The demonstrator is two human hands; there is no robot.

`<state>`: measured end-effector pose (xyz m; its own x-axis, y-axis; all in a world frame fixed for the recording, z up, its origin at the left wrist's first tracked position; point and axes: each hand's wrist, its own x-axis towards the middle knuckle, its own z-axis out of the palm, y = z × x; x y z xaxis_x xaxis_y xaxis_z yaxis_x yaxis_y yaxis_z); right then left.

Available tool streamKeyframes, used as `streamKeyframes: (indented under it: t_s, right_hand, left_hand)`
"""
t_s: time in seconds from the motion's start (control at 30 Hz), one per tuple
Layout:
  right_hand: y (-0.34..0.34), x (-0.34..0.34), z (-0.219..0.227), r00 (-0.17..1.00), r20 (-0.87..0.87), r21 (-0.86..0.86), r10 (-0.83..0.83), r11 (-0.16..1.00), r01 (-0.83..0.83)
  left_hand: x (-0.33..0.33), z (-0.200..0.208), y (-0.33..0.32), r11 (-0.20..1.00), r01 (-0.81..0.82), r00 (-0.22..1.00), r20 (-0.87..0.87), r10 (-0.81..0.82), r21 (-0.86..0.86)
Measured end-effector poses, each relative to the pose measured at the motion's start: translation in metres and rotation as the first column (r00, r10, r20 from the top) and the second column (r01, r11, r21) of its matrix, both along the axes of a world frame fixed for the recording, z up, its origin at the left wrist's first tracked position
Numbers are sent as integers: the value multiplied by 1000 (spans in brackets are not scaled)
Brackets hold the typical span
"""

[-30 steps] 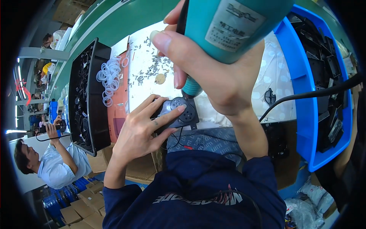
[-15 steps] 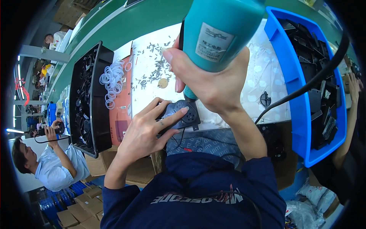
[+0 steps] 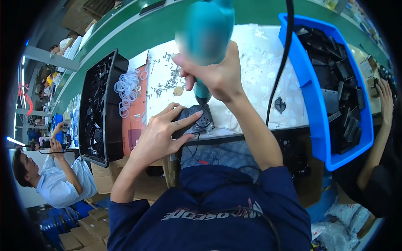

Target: Assembling black plastic components using an electric screwdriver and small screws on a factory assembly line.

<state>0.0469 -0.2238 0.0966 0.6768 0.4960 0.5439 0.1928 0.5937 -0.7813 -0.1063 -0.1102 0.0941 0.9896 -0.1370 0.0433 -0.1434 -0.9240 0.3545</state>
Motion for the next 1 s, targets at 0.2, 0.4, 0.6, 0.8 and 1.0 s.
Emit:
streamKeyframes:
  t_s: [0.2,0.4,0.6,0.8,1.0]
  right_hand:
    - [-64,-14,-3,911,-209,187,-356,900,394]
    - [-156,-36,-24,843,-261,344,-470,771,536]
    - [-155,-81,-28,858,-208,246,-469,824,510]
    - [-164,-103,-34,787,-182,67,-589,791,608]
    - [-135,-78,-37,830,-24,55,-557,829,557]
  left_hand:
    - [3,9,17,990,2,1000,3,-2,-144]
    - [92,49,90,171,206,941,243,236,-964]
    - [239,-12,231,335,-284,607,102,788,-898]
    - [269,-49,266,790,-613,751,300,588,-15]
    - [135,49,215,892,-368,564,700,439,-263]
